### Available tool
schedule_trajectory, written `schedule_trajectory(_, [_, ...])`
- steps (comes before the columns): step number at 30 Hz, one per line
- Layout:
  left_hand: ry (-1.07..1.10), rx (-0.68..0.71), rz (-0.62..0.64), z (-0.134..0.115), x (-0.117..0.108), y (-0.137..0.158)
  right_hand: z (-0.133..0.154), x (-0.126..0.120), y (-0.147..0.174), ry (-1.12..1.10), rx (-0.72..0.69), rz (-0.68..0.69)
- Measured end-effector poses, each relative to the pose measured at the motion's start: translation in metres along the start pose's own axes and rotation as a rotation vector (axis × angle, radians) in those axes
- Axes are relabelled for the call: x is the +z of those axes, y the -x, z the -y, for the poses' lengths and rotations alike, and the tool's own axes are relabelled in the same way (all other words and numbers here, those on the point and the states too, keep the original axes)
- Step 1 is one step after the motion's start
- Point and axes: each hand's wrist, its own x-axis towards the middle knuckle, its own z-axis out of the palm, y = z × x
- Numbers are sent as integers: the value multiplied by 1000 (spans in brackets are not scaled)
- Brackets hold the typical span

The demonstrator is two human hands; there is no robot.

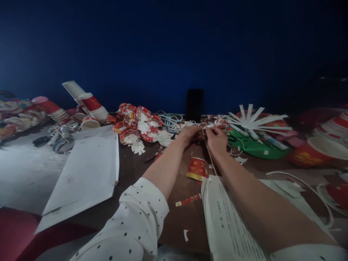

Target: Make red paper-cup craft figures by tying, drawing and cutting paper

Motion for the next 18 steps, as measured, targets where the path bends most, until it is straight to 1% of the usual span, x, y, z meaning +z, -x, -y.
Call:
schedule_trajectory(4, [8,-17,-14,0,0,0,0,-1,0,8,-2,3])
schedule_trajectory(9, [19,-14,15,-2,-1,3,0,0,0,-15,-22,14])
schedule_trajectory(12, [16,-8,-5,-3,0,4,2,-1,1,7,-18,22])
schedule_trajectory(18, [-11,15,-24,2,0,-2,0,-1,0,40,-30,92])
